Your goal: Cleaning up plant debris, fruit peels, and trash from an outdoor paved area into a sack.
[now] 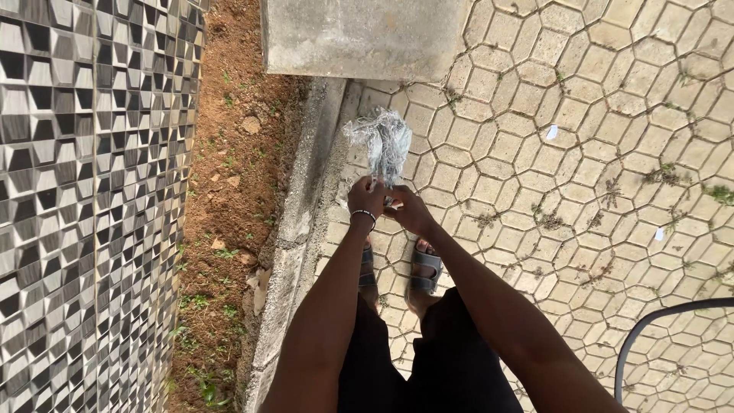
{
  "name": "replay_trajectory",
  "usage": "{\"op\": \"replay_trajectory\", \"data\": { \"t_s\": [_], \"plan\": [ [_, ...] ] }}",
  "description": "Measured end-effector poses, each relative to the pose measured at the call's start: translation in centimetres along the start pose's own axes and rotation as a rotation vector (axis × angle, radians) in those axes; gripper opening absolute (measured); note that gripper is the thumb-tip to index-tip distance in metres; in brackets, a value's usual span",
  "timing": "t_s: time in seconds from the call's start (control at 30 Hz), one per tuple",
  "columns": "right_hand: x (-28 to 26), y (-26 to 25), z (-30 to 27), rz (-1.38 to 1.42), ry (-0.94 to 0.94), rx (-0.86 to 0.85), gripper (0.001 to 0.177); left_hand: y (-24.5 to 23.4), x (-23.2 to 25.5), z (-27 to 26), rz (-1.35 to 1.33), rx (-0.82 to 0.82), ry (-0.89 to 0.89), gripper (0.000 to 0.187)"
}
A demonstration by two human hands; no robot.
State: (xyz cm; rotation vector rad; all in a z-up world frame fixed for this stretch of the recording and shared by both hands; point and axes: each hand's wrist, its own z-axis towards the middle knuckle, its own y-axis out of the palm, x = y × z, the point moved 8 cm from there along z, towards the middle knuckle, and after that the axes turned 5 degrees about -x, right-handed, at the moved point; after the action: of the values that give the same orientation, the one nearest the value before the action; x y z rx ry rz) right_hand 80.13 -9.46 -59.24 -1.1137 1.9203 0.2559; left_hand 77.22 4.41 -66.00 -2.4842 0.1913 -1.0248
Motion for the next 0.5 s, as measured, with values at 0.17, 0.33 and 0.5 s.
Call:
{"op": "replay_trajectory", "data": {
  "t_s": [0.17, 0.33, 0.5],
  "plan": [
    [-9.0, -1.9, -11.8, 0.016, -0.072, 0.167, 0.056, -5.7, 7.5, -12.3, -0.096, 0.008, 0.052, 0.040],
    [-22.0, -6.6, -22.5, -0.047, -0.030, 0.221, 0.058, -13.1, 18.1, -21.9, -0.104, 0.057, 0.303, 0.053],
    [-31.7, -8.5, -31.4, -0.220, -0.290, 0.386, 0.059, -18.8, 27.5, -28.8, -0.095, 0.196, 0.367, 0.094]
  ]
}}
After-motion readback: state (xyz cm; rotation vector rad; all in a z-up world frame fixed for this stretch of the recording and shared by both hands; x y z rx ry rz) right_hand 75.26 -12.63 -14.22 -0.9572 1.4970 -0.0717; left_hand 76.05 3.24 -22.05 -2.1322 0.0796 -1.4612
